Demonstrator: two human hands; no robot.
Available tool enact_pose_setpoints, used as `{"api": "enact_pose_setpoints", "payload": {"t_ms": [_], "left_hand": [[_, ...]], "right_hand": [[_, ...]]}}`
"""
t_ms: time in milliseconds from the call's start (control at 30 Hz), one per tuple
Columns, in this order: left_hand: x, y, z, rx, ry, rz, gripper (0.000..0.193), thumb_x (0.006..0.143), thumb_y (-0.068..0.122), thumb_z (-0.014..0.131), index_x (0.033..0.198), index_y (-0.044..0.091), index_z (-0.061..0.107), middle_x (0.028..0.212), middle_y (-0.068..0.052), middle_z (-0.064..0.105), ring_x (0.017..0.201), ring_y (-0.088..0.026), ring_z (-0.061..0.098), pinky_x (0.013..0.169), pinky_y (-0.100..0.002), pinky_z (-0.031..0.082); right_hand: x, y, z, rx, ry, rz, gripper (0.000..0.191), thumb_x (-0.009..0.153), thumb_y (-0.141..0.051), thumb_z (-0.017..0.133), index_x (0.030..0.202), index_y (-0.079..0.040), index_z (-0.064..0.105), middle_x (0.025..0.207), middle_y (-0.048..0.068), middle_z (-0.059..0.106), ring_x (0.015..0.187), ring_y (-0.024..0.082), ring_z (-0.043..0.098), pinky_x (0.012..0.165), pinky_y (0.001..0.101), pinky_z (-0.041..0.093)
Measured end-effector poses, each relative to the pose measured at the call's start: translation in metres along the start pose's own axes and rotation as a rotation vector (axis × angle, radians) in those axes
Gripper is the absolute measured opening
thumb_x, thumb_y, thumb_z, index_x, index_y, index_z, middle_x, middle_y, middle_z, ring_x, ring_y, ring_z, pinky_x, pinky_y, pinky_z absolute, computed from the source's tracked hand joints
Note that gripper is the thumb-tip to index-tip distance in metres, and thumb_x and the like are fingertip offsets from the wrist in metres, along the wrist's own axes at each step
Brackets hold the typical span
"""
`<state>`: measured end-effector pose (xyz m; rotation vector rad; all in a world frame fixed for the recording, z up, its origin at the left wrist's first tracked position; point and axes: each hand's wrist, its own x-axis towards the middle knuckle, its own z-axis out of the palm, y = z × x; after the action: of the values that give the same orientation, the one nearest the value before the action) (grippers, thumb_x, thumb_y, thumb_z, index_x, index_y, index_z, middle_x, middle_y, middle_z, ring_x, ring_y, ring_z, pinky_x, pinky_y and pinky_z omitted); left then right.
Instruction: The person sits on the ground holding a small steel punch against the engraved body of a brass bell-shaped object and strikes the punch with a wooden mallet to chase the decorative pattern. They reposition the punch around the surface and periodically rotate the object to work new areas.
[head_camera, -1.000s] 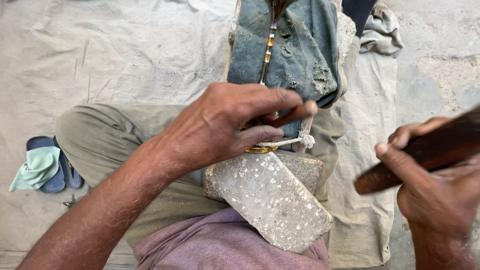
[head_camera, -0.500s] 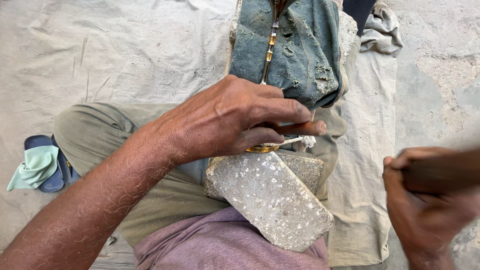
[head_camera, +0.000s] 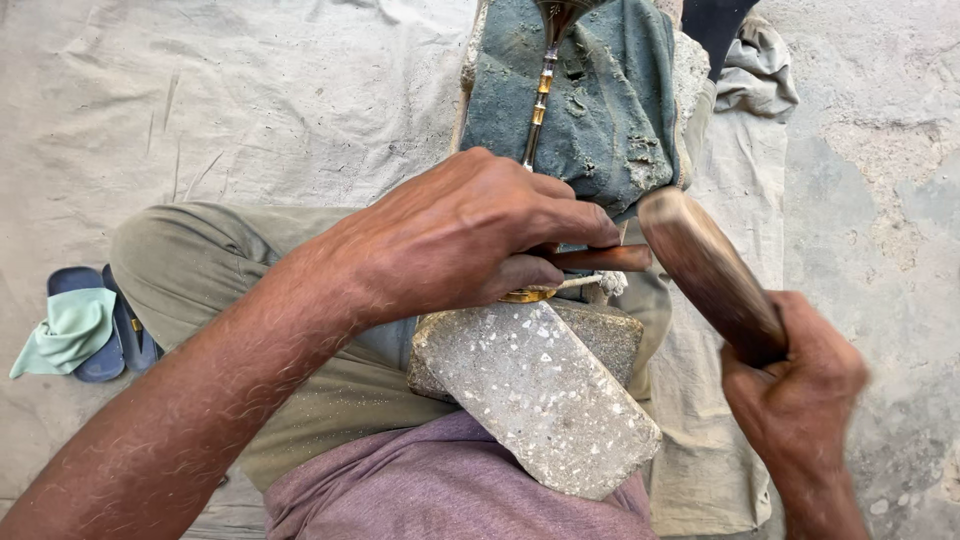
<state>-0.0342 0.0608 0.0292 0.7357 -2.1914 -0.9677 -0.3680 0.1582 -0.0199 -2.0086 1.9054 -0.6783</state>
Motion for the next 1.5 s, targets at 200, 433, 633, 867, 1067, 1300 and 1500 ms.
{"api": "enact_pose_setpoints", "payload": {"t_ms": [200, 433, 633, 867, 1067, 1300, 1500], "left_hand": [[-0.043, 0.009, -0.042, -0.089, 0.567, -0.111, 0.020, 0.107, 0.007, 0.075, 0.122, 0.003, 0.062, 0.102, -0.010, 0.074, 0.093, -0.012, 0.079, 0.082, -0.030, 0.067], [-0.064, -0.012, 0.020, -0.326, 0.681, -0.504, 0.038, 0.096, 0.008, 0.081, 0.128, 0.000, 0.061, 0.098, -0.009, 0.074, 0.090, -0.015, 0.075, 0.083, -0.028, 0.070], [-0.050, 0.013, 0.068, -0.233, 0.634, -0.376, 0.038, 0.095, 0.004, 0.081, 0.129, 0.003, 0.063, 0.104, -0.008, 0.075, 0.096, -0.012, 0.074, 0.086, -0.027, 0.069], [-0.039, 0.016, 0.080, -0.164, 0.663, -0.455, 0.039, 0.095, 0.005, 0.079, 0.126, 0.001, 0.056, 0.101, -0.006, 0.075, 0.093, -0.008, 0.076, 0.084, -0.024, 0.069], [-0.035, 0.020, 0.089, 0.152, 0.695, -0.391, 0.042, 0.095, 0.010, 0.084, 0.128, 0.003, 0.059, 0.101, -0.005, 0.075, 0.094, -0.009, 0.077, 0.082, -0.026, 0.065], [-0.037, 0.025, 0.092, 0.150, 0.663, -0.444, 0.048, 0.094, 0.008, 0.083, 0.137, 0.003, 0.062, 0.100, -0.005, 0.072, 0.091, -0.009, 0.074, 0.081, -0.024, 0.067], [-0.037, 0.024, 0.093, 0.164, 0.679, -0.417, 0.045, 0.094, 0.009, 0.084, 0.134, 0.006, 0.063, 0.100, -0.005, 0.071, 0.091, -0.008, 0.072, 0.083, -0.022, 0.069]], "right_hand": [[-0.064, 0.004, 0.029, 0.700, 0.202, 0.138, 0.029, 0.092, 0.009, 0.075, 0.113, -0.005, 0.061, 0.097, 0.008, 0.069, 0.090, 0.015, 0.070, 0.085, 0.0365, 0.062], [-0.083, 0.053, 0.064, 0.780, 0.102, 0.402, 0.021, 0.090, 0.010, 0.072, 0.106, 0.001, 0.060, 0.101, 0.013, 0.068, 0.101, 0.023, 0.072, 0.097, 0.0403, 0.061], [-0.029, 0.031, 0.005, 0.685, 0.123, 0.322, 0.025, 0.097, 0.005, 0.070, 0.120, -0.001, 0.060, 0.095, 0.011, 0.070, 0.090, 0.021, 0.073, 0.090, 0.0398, 0.065], [0.022, -0.022, -0.034, 0.681, -0.164, 0.281, 0.040, 0.078, 0.004, 0.077, 0.113, -0.009, 0.060, 0.092, 0.009, 0.068, 0.094, 0.017, 0.074, 0.077, 0.0389, 0.066], [0.050, -0.048, -0.063, -0.201, -0.092, -0.191, 0.039, 0.082, 0.009, 0.079, 0.119, 0.005, 0.064, 0.100, 0.018, 0.065, 0.088, 0.026, 0.067, 0.079, 0.0391, 0.055], [0.076, -0.094, -0.077, -0.475, -0.078, -0.436, 0.051, 0.066, 0.014, 0.079, 0.116, 0.008, 0.067, 0.093, 0.021, 0.065, 0.081, 0.033, 0.065, 0.071, 0.0417, 0.053], [0.083, -0.115, -0.077, -0.363, -0.123, -0.407, 0.035, 0.080, 0.006, 0.081, 0.113, 0.006, 0.067, 0.085, 0.020, 0.066, 0.074, 0.029, 0.068, 0.071, 0.0420, 0.055]]}}
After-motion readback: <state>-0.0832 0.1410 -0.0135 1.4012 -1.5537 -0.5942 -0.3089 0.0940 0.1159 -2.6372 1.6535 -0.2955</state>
